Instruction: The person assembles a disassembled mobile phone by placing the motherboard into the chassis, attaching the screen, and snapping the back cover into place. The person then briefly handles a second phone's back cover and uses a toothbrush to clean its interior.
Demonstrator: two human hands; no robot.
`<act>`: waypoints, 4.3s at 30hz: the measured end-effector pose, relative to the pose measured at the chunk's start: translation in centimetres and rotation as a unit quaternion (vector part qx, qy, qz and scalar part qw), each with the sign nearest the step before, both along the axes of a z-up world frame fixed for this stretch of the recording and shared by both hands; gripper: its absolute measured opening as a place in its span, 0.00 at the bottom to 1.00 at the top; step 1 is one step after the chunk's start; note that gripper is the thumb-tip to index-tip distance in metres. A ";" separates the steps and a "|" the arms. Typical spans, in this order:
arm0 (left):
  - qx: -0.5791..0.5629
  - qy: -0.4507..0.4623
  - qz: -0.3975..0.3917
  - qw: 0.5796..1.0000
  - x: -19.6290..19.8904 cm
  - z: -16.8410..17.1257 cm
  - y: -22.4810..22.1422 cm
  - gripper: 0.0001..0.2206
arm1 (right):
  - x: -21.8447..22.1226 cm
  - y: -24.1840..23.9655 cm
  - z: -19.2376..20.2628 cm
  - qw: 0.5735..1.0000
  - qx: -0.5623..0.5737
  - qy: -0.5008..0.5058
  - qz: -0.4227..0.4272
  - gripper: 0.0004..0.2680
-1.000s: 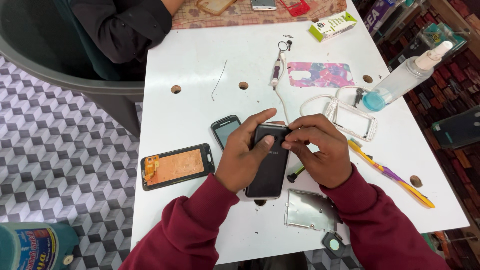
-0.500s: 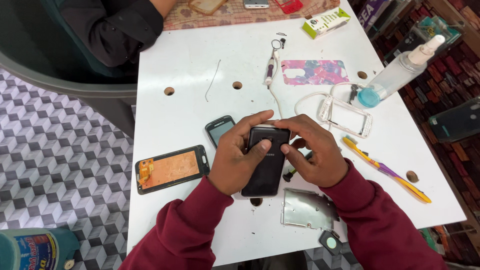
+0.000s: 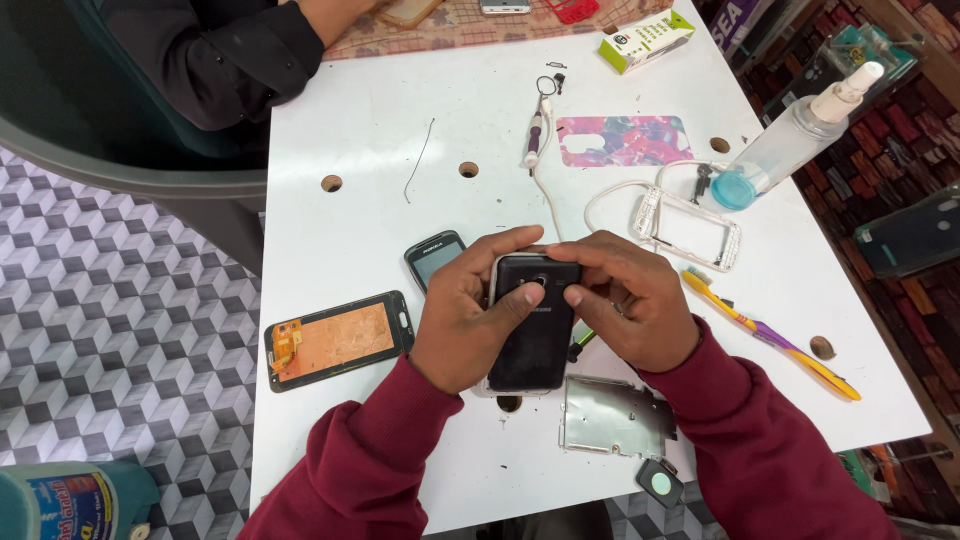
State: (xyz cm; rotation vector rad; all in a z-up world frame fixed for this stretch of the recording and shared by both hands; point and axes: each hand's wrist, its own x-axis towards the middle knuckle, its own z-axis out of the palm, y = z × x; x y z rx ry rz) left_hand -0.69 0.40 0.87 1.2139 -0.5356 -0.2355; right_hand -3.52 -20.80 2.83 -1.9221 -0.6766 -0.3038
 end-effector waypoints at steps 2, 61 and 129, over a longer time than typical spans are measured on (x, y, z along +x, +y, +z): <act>-0.004 0.000 -0.011 1.000 0.0 0.0 0.1 0.24 | -0.1 0.0 0.1 1.000 -0.013 0.007 -0.018 0.14; 0.218 -0.078 0.137 0.963 -0.2 0.4 -0.2 0.13 | 1.1 -2.0 -1.6 0.984 0.068 0.000 -0.166 0.10; -0.011 0.104 0.393 0.913 4.9 -0.4 4.3 0.43 | 2.2 -1.3 -0.4 0.972 -0.095 -0.008 -0.215 0.11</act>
